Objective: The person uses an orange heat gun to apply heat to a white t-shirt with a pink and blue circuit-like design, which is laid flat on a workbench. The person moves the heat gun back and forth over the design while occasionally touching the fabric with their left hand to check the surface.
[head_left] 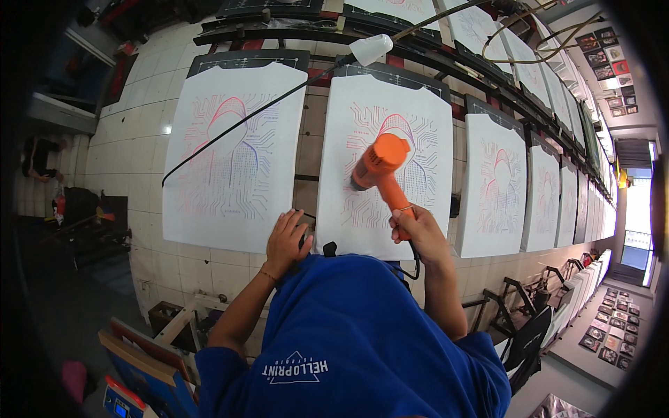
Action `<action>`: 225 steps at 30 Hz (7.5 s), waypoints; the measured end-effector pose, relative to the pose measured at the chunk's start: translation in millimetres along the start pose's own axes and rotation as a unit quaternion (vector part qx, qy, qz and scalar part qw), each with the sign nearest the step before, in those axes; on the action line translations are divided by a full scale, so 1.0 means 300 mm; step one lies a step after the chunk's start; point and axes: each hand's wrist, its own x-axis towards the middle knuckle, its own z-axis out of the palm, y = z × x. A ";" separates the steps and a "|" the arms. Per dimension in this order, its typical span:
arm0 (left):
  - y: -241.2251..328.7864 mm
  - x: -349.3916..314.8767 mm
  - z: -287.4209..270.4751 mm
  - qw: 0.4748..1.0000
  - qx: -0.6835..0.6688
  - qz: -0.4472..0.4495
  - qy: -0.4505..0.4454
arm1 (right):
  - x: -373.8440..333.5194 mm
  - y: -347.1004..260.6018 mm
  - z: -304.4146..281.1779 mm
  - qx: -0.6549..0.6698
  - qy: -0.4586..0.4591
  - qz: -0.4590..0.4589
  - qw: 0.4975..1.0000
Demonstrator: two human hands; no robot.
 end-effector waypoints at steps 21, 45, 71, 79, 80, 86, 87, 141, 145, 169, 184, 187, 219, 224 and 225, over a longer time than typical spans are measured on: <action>-0.050 0.295 0.041 0.996 0.074 -0.045 0.029 | -0.079 0.046 -0.094 0.000 -0.022 0.017 1.000; -0.050 0.286 0.053 0.994 0.067 -0.046 0.073 | 0.006 0.017 0.026 -0.080 -0.094 -0.006 0.992; -0.056 0.283 0.065 0.993 0.092 -0.046 0.057 | -0.142 0.061 -0.034 -0.100 -0.077 0.026 0.992; -0.053 0.282 0.067 0.993 0.093 -0.052 0.056 | -0.156 0.069 -0.065 -0.090 -0.091 0.035 0.991; -0.053 0.283 0.066 0.993 0.095 -0.053 0.055 | -0.149 0.064 -0.063 -0.088 -0.070 0.024 0.993; -0.050 0.283 0.067 0.993 0.092 -0.051 0.049 | -0.146 0.092 -0.100 -0.074 -0.058 0.019 0.995; -0.051 0.281 0.070 0.993 0.092 -0.053 0.050 | -0.158 0.097 -0.108 -0.079 -0.068 0.031 0.994; 0.110 0.766 0.316 0.994 0.087 0.064 -0.015 | -0.213 0.048 -0.212 0.028 0.108 0.041 0.993; 0.159 0.696 0.303 0.991 0.078 0.092 -0.050 | -0.130 0.028 -0.232 0.037 0.128 0.007 0.991; 0.124 0.791 0.325 0.990 0.081 0.101 -0.062 | -0.355 0.116 -0.181 0.096 0.124 0.062 0.986; 0.197 0.427 0.218 0.973 0.039 0.147 -0.174 | -0.200 0.057 -0.264 0.054 0.132 0.013 0.990; 0.175 0.518 0.237 0.977 0.055 0.144 -0.146 | -0.109 0.016 -0.308 0.042 0.148 -0.010 0.988; 0.129 0.625 0.217 0.970 0.053 0.179 -0.159 | -0.064 -0.018 -0.297 0.023 0.218 -0.001 0.976; 0.043 0.901 0.300 0.981 0.100 0.155 -0.061 | 0.050 -0.029 -0.334 0.074 0.184 -0.063 0.978; 0.030 0.952 0.307 0.982 0.105 0.151 -0.050 | 0.050 -0.032 -0.333 0.072 0.191 -0.069 0.977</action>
